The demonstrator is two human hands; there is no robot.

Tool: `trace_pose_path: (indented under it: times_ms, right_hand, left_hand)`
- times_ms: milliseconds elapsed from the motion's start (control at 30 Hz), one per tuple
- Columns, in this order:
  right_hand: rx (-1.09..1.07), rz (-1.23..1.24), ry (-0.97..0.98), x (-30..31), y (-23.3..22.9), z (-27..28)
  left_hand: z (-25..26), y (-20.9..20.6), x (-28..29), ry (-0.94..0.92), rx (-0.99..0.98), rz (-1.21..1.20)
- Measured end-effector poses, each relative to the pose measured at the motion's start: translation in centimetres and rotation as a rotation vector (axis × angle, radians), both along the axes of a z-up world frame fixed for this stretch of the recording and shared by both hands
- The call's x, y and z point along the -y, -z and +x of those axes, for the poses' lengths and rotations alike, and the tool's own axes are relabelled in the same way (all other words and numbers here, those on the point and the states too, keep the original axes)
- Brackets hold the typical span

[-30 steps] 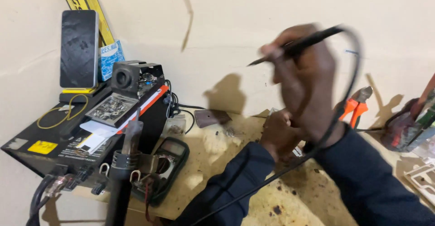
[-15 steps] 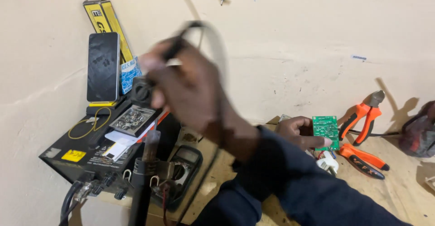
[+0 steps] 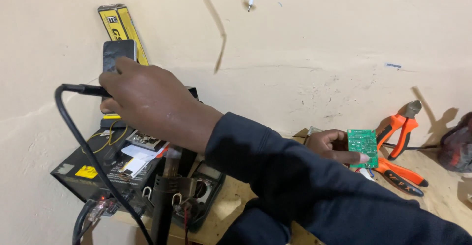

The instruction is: Soldering components onto a printed circuit board (PCB) as part of an electronics repair task.

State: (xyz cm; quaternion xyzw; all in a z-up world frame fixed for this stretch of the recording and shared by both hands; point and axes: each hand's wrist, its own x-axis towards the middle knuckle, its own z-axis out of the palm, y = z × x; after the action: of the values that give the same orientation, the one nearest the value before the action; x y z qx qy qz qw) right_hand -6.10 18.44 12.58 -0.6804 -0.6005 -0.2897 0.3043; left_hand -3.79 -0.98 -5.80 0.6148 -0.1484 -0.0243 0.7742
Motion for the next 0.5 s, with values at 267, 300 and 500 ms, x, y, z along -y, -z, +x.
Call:
trace_pose_path:
  times_ms: [267,300,500]
  right_hand:
    - [0.122,-0.08,0.008,-3.0,1.1,0.1]
    - [0.1,-0.13,0.007,-3.0,1.1,-0.1]
    - [0.163,-0.203,0.057,-2.8,1.7,3.4]
  left_hand:
    - [1.8,-0.3,1.2,0.007,0.04,-0.03]
    - [2.1,-0.4,1.4,0.009,0.051,-0.036]
    - [1.7,0.6,0.8,0.025,0.083,-0.062]
